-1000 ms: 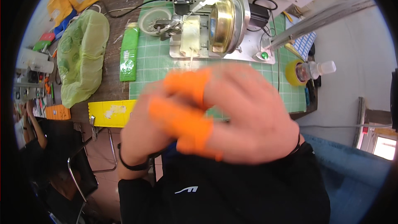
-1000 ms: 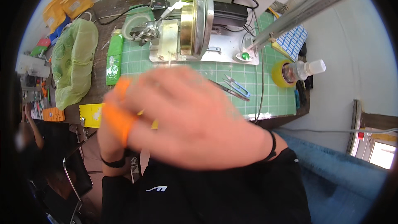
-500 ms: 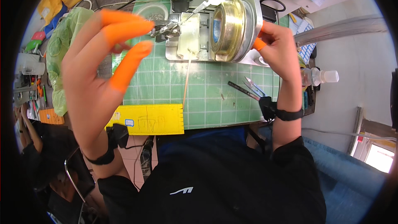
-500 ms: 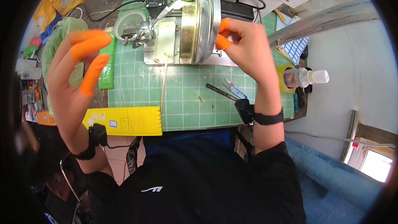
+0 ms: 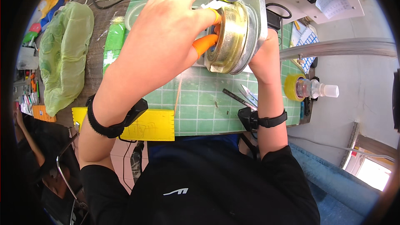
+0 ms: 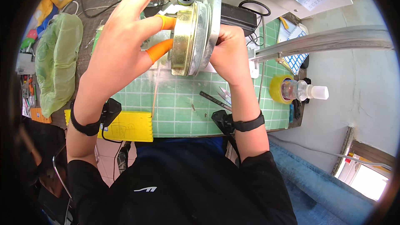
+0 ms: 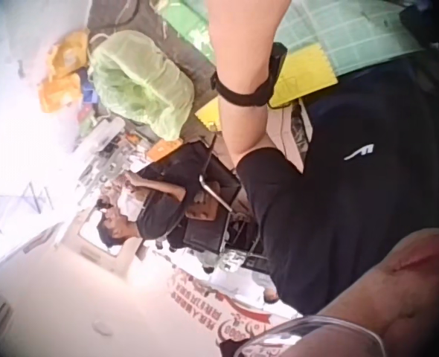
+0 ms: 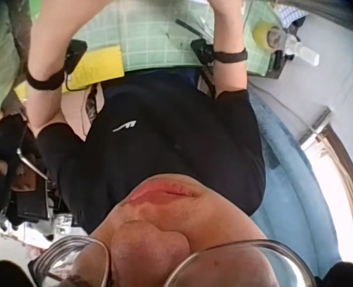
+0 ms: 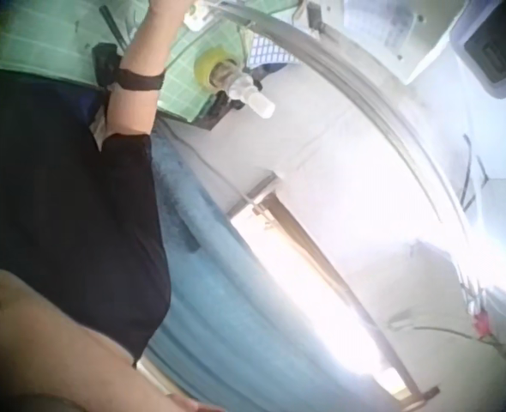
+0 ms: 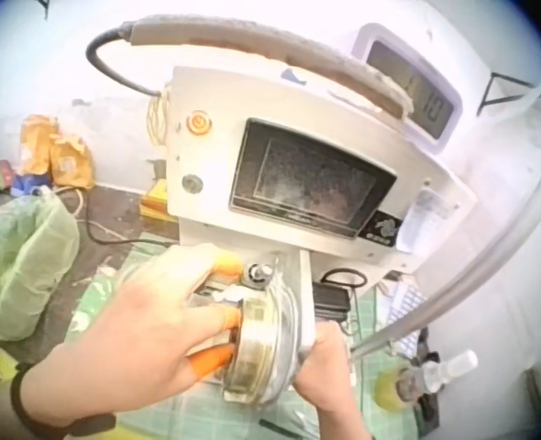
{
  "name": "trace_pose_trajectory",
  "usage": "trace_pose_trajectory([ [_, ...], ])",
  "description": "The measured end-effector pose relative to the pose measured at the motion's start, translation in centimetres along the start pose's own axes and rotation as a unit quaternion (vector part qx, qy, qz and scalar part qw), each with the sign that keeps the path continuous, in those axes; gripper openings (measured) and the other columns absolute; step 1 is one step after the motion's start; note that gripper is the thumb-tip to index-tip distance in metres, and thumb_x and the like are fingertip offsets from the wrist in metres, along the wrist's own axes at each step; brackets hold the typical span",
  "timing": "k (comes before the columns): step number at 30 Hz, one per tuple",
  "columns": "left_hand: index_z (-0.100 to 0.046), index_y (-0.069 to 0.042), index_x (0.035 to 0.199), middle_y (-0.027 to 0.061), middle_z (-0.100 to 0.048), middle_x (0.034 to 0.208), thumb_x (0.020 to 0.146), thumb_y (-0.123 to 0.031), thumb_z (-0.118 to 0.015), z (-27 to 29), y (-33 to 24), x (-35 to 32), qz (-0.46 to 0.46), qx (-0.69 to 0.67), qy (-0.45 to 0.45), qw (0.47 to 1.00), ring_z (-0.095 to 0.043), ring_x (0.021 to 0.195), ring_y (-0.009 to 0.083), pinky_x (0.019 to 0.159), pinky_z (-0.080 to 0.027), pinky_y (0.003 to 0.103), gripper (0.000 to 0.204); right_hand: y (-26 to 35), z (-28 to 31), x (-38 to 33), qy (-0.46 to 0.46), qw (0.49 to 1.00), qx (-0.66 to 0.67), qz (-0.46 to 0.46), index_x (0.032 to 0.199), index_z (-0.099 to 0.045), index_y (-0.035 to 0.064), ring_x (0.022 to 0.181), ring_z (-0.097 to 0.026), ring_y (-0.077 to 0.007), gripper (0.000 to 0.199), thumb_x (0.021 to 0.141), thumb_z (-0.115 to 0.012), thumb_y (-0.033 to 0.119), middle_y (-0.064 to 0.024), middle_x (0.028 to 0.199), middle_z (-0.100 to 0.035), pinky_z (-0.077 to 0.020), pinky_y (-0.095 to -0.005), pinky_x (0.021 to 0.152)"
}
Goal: Gluing and assembling small electronic or mechanical components at a workbench.
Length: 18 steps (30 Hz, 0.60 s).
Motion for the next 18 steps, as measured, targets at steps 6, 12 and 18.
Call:
trace_pose_trajectory([
  [6,-0.076,-0.003,0.094,0.011,-0.065,0.126,0.07,-0.003,-0.082,1.8,0.6,-1.6,-0.023,0.005,-0.042,0.999,-0.06,0.117,0.0325,0.099,-0.048,0.041,0.025,0.5,1.0,-0.1,0.043,0.999,0.009,-0.014,0.097,-0.076,-0.0002,0.072,-0.056,-0.0013,0.013,0.084,-0.073,-0.003,0.0024,0.08,-0.072,-0.0475,-0.0215,0.064],
  [12,-0.074,0.0,0.1,0.0127,-0.069,0.116,0.077,0.003,-0.079,5.8,2.9,-7.4,0.093,0.073,-0.031,0.993,-0.068,0.092,0.0262,0.076,-0.054,0.032,0.024,4.2,4.7,-1.9,-0.035,0.981,-0.187,0.047,0.093,-0.078,0.0021,0.055,-0.059,-0.0064,0.01,0.086,-0.081,0.008,-0.0029,0.071,-0.071,-0.0362,-0.0198,0.049],
  [18,-0.072,-0.001,0.101,0.0102,-0.065,0.096,0.082,0.004,-0.073,5.0,5.1,-8.2,0.098,0.114,-0.051,0.987,-0.063,0.075,0.0284,0.068,-0.052,0.036,0.019,4.6,4.8,-2.4,-0.048,0.956,-0.279,0.08,0.094,-0.079,0.0033,0.053,-0.056,-0.0076,0.013,0.083,-0.084,0.01,-0.004,0.072,-0.072,-0.0363,-0.0239,0.047],
])
Point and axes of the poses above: each hand's wrist, its own x-axis towards the middle knuckle, its own z-axis out of the back of the hand, y = z × x, the point moved 7 cm from there along x, towards the middle knuckle
